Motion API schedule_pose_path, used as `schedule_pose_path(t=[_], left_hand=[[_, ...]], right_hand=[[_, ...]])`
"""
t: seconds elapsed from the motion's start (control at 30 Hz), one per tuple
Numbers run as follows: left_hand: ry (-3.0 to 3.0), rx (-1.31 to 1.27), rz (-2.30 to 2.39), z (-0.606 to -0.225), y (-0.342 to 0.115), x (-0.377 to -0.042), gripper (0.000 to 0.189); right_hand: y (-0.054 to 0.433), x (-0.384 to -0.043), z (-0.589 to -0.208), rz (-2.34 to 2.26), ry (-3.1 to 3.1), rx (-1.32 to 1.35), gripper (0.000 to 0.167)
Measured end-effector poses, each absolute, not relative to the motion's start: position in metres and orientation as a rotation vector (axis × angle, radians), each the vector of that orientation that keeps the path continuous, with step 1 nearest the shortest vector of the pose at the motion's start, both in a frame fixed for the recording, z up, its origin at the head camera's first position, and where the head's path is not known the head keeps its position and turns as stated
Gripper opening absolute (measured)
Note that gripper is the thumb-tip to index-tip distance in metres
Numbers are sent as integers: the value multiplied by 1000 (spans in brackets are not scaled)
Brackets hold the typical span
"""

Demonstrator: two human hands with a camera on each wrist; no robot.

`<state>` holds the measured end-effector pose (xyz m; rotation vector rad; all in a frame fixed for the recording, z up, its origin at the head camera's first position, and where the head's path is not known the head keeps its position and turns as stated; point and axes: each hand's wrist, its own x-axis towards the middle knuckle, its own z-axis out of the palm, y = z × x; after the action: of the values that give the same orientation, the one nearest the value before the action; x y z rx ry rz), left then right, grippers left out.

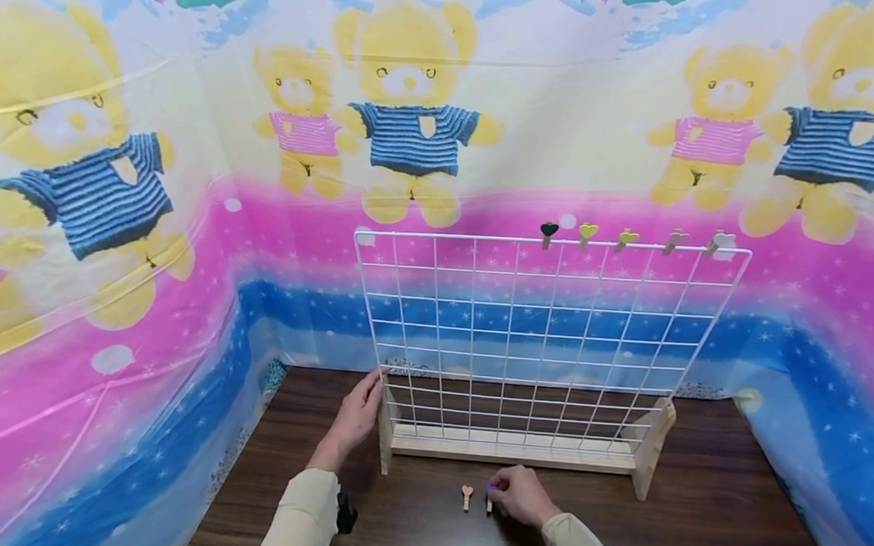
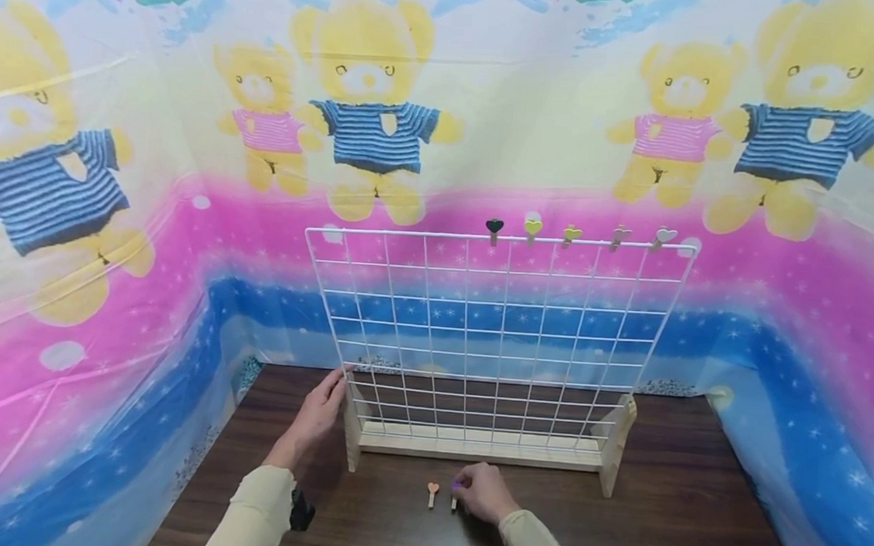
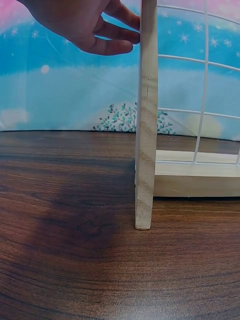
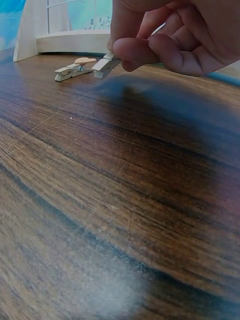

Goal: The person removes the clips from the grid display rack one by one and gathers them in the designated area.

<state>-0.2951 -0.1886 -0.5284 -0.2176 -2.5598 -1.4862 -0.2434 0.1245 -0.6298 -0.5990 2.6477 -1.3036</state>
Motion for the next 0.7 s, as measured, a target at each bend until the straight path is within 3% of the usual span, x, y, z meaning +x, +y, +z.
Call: schedule_pose_path(t=[0.7], left_hand=[[-2564,-228,-1496,-528,-189,-295,37]], right_hand=[[119,-252,-642,-1234,2748,-654,5]])
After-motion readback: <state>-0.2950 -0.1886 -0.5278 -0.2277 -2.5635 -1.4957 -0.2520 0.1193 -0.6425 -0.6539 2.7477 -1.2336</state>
